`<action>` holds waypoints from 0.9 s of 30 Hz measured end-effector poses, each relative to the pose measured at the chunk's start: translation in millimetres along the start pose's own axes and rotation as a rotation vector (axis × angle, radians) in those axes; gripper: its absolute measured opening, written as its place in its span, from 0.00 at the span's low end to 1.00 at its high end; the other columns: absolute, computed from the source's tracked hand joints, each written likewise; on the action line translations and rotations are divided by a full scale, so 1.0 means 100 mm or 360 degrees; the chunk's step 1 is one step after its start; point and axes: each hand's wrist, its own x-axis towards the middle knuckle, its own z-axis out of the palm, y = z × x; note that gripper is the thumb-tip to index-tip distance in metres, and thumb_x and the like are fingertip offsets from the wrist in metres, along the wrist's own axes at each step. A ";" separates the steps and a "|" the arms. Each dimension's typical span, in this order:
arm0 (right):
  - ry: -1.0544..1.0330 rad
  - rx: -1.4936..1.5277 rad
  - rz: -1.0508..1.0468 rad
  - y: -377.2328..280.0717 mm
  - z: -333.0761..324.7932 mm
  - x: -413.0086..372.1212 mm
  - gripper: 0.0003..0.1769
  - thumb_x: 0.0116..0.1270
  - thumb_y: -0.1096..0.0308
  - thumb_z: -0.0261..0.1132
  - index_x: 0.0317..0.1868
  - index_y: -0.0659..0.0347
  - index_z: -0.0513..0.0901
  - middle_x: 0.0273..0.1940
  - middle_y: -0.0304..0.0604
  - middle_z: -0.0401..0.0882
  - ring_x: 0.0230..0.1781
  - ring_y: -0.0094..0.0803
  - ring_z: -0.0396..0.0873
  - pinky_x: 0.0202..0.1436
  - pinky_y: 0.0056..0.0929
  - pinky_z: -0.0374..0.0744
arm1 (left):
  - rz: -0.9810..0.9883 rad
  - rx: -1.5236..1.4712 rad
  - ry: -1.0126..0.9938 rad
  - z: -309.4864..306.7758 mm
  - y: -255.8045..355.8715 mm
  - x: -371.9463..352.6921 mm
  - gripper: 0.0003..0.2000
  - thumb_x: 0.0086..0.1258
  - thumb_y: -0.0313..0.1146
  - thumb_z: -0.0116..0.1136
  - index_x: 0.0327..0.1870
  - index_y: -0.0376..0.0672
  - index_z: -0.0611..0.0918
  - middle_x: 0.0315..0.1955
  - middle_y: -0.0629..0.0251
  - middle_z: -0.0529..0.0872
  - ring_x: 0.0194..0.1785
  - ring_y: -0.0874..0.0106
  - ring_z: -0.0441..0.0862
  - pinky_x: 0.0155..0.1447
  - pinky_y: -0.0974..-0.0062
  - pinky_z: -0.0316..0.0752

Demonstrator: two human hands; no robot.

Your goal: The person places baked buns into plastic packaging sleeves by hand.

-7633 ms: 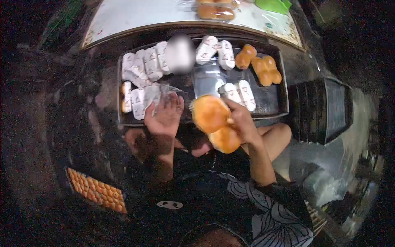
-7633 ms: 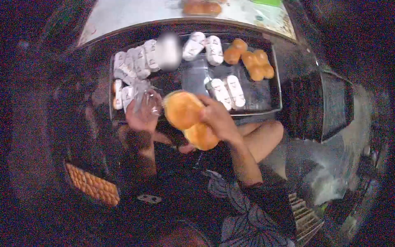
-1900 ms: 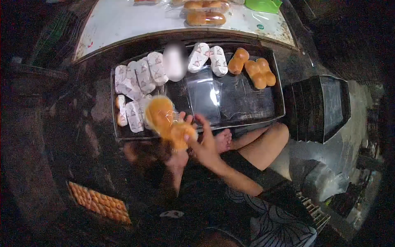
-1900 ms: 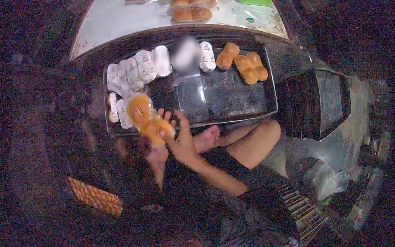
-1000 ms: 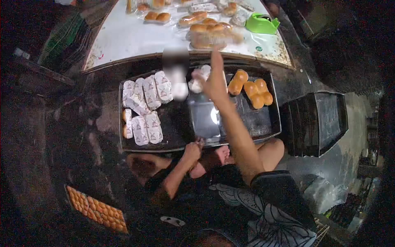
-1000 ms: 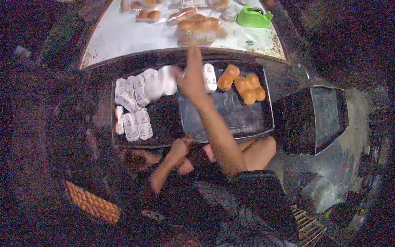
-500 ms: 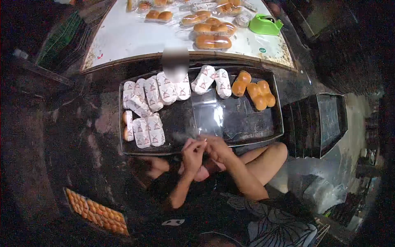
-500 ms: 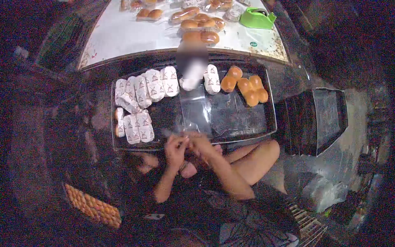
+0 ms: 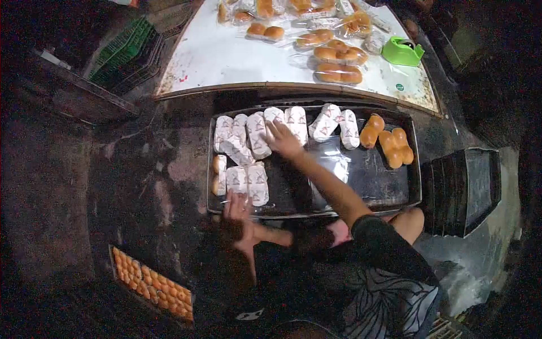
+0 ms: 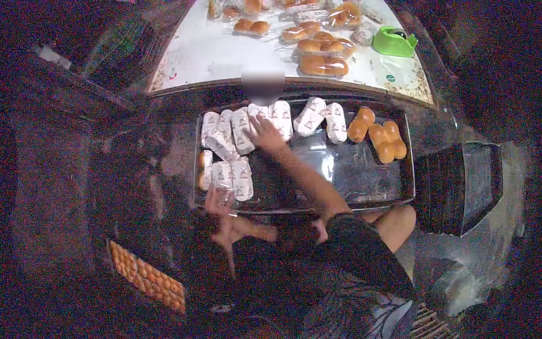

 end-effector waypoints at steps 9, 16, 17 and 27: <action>0.1031 0.4341 0.1592 -0.12 -0.41 -1.15 0.17 0.61 0.65 0.56 0.49 0.62 0.70 0.41 0.49 0.74 0.41 0.36 0.76 0.38 0.28 0.81 | -0.0267 -0.0289 0.0082 0.91 -0.02 -0.32 0.23 0.64 0.37 0.45 0.61 0.44 0.60 0.47 0.58 0.69 0.54 0.61 0.67 0.58 0.56 0.64; 0.0738 0.3611 0.1640 -0.79 -1.73 -0.97 0.23 0.63 0.65 0.48 0.56 0.65 0.60 0.40 0.51 0.75 0.26 0.33 0.78 0.18 0.24 0.78 | -0.0105 -0.0831 0.0291 0.85 0.30 -0.07 0.22 0.61 0.39 0.46 0.56 0.40 0.64 0.49 0.54 0.68 0.55 0.54 0.66 0.59 0.47 0.60; 0.0499 0.3413 0.1617 -0.76 -1.77 -0.91 0.23 0.63 0.67 0.47 0.57 0.65 0.59 0.41 0.51 0.74 0.25 0.32 0.78 0.17 0.23 0.78 | -0.0049 -0.0910 0.0242 0.81 0.29 -0.03 0.20 0.61 0.38 0.46 0.53 0.39 0.66 0.48 0.54 0.69 0.55 0.54 0.67 0.59 0.47 0.60; -0.0557 0.3596 0.1766 -0.85 -1.99 -1.05 0.29 0.52 0.75 0.52 0.58 0.62 0.63 0.49 0.44 0.71 0.45 0.29 0.74 0.47 0.27 0.76 | 0.0082 -0.1146 0.0192 0.76 0.38 -0.17 0.18 0.60 0.35 0.46 0.46 0.29 0.67 0.47 0.45 0.71 0.56 0.49 0.65 0.64 0.45 0.52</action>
